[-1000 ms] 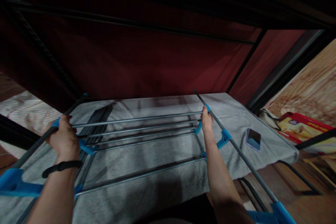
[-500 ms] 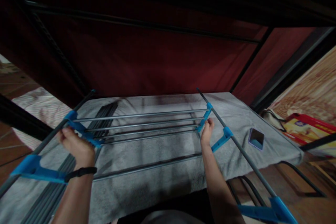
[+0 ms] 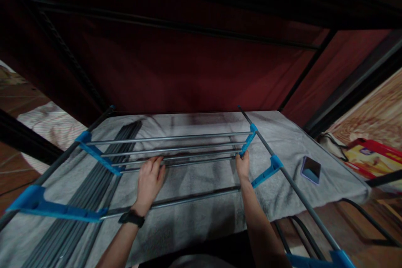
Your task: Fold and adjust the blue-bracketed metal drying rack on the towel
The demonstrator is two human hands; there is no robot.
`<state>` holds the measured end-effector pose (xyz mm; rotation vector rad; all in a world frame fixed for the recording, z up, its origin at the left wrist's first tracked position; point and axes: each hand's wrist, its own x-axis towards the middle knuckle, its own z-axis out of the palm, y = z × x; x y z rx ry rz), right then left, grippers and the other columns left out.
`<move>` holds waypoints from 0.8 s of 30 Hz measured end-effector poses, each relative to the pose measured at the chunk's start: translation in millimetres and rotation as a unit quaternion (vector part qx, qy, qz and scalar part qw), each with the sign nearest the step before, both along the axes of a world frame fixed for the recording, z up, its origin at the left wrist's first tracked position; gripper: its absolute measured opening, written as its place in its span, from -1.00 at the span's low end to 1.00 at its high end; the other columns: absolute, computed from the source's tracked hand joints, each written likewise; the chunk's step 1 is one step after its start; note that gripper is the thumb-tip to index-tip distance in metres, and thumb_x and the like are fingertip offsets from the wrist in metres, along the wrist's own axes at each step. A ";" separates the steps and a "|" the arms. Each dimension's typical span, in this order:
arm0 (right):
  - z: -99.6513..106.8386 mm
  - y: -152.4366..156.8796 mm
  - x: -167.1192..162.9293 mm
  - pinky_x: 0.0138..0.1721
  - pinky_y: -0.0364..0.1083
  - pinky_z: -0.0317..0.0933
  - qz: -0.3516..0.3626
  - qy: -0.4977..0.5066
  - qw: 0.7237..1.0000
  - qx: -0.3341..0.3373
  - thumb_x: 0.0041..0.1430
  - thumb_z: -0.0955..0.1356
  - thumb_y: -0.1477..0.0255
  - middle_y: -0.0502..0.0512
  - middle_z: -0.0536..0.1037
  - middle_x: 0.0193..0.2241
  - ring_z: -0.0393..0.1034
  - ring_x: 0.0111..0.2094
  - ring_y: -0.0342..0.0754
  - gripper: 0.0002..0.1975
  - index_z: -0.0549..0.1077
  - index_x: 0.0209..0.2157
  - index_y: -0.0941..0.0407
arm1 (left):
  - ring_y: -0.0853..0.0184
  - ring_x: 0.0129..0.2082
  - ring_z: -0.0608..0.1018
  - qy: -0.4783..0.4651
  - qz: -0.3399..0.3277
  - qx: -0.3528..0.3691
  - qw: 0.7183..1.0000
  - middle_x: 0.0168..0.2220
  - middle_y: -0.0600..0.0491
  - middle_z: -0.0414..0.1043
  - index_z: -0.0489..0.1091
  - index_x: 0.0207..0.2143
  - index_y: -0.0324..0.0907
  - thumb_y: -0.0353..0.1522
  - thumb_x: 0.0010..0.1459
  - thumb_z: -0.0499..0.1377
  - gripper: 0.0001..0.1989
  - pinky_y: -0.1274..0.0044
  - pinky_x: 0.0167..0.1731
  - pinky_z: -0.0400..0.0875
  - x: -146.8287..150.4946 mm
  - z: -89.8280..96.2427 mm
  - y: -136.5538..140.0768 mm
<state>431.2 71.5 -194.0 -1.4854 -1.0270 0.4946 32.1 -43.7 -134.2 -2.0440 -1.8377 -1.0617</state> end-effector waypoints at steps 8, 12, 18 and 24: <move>3.3 9.6 8.4 0.13 0.20 0.25 0.025 -0.010 1.000 0.000 0.04 0.31 0.03 0.20 0.53 -0.20 0.39 -0.02 0.22 -0.59 0.38 -0.21 0.04 | 0.10 -0.05 0.58 0.187 -0.063 -0.155 0.968 -0.10 -0.15 0.59 0.49 0.05 -0.19 -0.22 0.48 -0.04 -0.62 0.26 0.05 0.39 -5.8 14.3 39.6; -2.4 12.2 10.3 0.18 0.21 0.21 0.031 -0.027 0.999 0.007 0.08 0.30 -0.02 0.25 0.51 -0.14 0.37 0.03 0.23 -0.56 0.37 -0.20 0.04 | 0.11 -0.13 0.60 0.203 -0.067 -0.198 0.957 -0.20 -0.15 0.58 0.50 -0.09 -0.21 -0.19 0.47 0.00 -0.65 0.34 -0.06 0.41 -8.3 21.8 43.5; -14.1 16.8 16.0 0.14 0.26 0.25 0.022 -0.049 0.998 0.015 0.07 0.30 -0.02 0.20 0.47 -0.20 0.37 -0.03 0.24 -0.60 0.32 -0.25 0.00 | 0.12 -0.18 0.63 0.209 -0.080 -0.231 0.947 -0.24 -0.15 0.57 0.49 -0.09 -0.23 -0.21 0.47 0.02 -0.67 0.36 -0.16 0.44 -7.3 28.1 44.1; -17.4 18.7 21.2 0.07 0.28 0.27 0.026 -0.068 0.997 0.023 0.08 0.29 0.00 0.16 0.42 -0.27 0.37 -0.11 0.25 -0.65 0.31 -0.30 -0.02 | 0.12 -0.17 0.64 0.210 -0.085 -0.236 0.945 -0.19 -0.17 0.58 0.48 -0.05 -0.22 -0.18 0.47 0.01 -0.65 0.37 -0.21 0.45 -7.8 31.9 43.6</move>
